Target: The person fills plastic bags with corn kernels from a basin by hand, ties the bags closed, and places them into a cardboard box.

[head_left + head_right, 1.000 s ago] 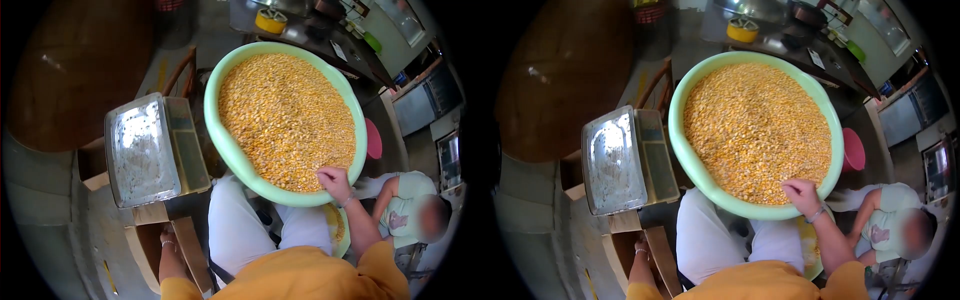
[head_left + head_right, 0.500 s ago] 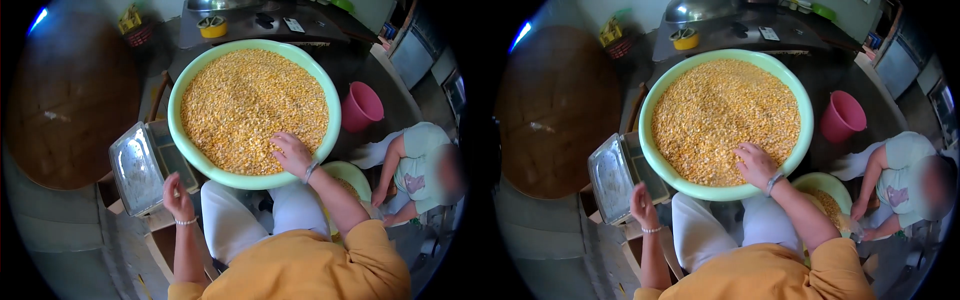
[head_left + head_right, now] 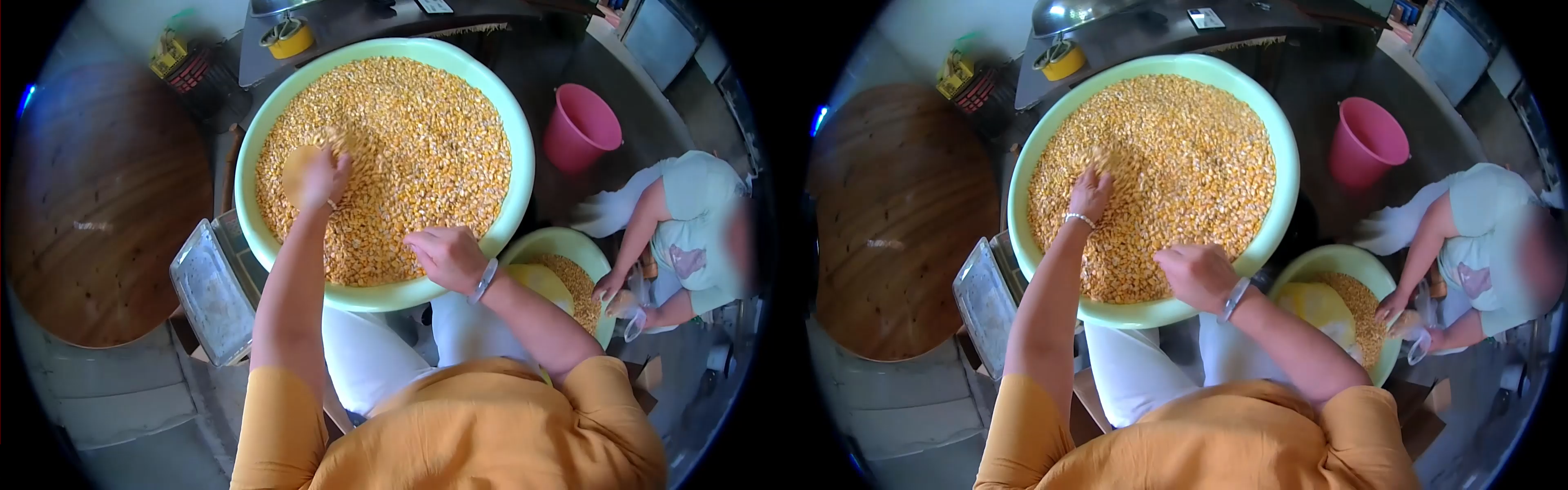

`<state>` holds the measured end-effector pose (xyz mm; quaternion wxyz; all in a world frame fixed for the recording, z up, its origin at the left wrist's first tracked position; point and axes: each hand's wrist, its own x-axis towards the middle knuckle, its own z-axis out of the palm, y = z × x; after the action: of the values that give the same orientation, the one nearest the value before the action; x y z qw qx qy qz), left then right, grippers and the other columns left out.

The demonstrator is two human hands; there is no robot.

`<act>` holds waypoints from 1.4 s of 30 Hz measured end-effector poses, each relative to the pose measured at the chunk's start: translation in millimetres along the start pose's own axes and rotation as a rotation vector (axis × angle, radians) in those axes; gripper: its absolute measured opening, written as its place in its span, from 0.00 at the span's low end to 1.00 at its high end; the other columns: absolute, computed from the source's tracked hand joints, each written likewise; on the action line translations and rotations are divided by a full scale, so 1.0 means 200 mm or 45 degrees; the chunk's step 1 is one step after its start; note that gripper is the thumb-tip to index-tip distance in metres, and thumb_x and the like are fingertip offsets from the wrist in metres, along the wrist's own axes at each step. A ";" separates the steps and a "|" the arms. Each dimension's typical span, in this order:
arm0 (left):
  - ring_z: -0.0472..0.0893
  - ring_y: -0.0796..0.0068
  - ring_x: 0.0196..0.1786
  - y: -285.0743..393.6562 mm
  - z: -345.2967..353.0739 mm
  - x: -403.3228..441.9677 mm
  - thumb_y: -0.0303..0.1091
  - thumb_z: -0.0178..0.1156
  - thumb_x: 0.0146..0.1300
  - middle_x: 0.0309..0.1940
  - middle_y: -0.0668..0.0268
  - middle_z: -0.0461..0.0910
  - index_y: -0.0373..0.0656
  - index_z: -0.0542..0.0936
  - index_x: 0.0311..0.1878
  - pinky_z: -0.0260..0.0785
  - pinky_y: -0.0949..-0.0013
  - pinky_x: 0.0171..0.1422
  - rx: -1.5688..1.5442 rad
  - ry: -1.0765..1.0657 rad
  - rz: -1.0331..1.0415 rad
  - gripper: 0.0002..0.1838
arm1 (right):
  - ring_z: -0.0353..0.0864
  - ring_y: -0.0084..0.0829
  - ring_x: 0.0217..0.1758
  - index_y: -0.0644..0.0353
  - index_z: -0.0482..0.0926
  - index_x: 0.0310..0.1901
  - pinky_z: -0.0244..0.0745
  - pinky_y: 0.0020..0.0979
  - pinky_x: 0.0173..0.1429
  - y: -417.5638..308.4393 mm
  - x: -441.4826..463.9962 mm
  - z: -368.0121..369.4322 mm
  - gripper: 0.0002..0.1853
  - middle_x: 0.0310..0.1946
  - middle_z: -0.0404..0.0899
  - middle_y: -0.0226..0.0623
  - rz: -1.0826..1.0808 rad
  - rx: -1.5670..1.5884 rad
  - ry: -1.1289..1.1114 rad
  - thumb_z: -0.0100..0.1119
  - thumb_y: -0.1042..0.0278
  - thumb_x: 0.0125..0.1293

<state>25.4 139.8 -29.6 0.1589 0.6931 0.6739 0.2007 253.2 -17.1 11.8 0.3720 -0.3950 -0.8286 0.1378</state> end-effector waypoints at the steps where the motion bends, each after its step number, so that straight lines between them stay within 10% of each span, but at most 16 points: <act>1: 0.73 0.49 0.55 0.01 0.05 -0.02 0.52 0.51 0.63 0.51 0.45 0.74 0.39 0.66 0.62 0.64 0.58 0.59 -0.041 0.015 0.120 0.31 | 0.77 0.35 0.22 0.56 0.77 0.29 0.72 0.36 0.25 0.00 0.00 0.00 0.03 0.20 0.74 0.35 -0.002 -0.013 -0.039 0.54 0.74 0.54; 10: 0.53 0.52 0.72 0.31 0.01 -0.54 0.57 0.55 0.57 0.71 0.58 0.53 0.62 0.67 0.65 0.44 0.42 0.71 0.454 -0.398 0.553 0.31 | 0.79 0.38 0.26 0.57 0.78 0.30 0.74 0.37 0.29 -0.03 -0.01 0.00 0.04 0.22 0.77 0.35 -0.060 0.031 0.015 0.53 0.73 0.54; 17: 0.53 0.55 0.72 0.25 -0.21 -0.78 0.55 0.59 0.53 0.70 0.59 0.55 0.67 0.71 0.61 0.43 0.40 0.70 0.543 -0.369 0.324 0.29 | 0.78 0.38 0.39 0.58 0.80 0.24 0.72 0.37 0.45 0.01 0.02 0.04 0.06 0.30 0.80 0.37 -0.351 -0.422 0.116 0.52 0.73 0.51; 21: 0.69 0.52 0.61 0.15 -0.15 -0.78 0.45 0.62 0.53 0.64 0.56 0.66 0.50 0.81 0.48 0.59 0.52 0.64 0.016 0.135 0.249 0.19 | 0.78 0.36 0.39 0.60 0.83 0.29 0.72 0.34 0.50 0.05 0.04 0.05 0.08 0.33 0.81 0.38 0.057 -0.359 -0.173 0.52 0.72 0.54; 26: 0.79 0.54 0.43 0.05 -0.10 -0.76 0.37 0.61 0.54 0.41 0.58 0.80 0.45 0.83 0.33 0.69 0.55 0.49 -0.160 0.626 0.292 0.08 | 0.81 0.21 0.29 0.67 0.80 0.31 0.75 0.22 0.34 0.08 -0.01 -0.03 0.08 0.29 0.81 0.34 0.599 0.814 0.292 0.50 0.84 0.58; 31: 0.81 0.56 0.33 0.10 -0.13 -0.78 0.40 0.58 0.54 0.27 0.57 0.81 0.47 0.83 0.30 0.72 0.58 0.42 0.069 0.301 0.143 0.09 | 0.71 0.20 0.17 0.64 0.72 0.19 0.64 0.21 0.20 0.20 -0.23 -0.34 0.10 0.16 0.71 0.30 0.786 1.022 0.448 0.39 0.85 0.49; 42: 0.81 0.60 0.31 0.15 -0.14 -0.79 0.40 0.59 0.56 0.27 0.59 0.82 0.47 0.84 0.35 0.72 0.63 0.39 0.101 0.143 0.147 0.09 | 0.78 0.27 0.20 0.54 0.79 0.16 0.69 0.28 0.24 0.81 -1.49 -0.51 0.10 0.15 0.77 0.32 1.248 -0.061 -0.086 0.51 0.80 0.44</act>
<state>36.3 -20.8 -0.9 0.0815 0.7243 0.6479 0.2211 538.6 -144.8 -155.1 0.2269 -0.7422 -0.5598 0.2902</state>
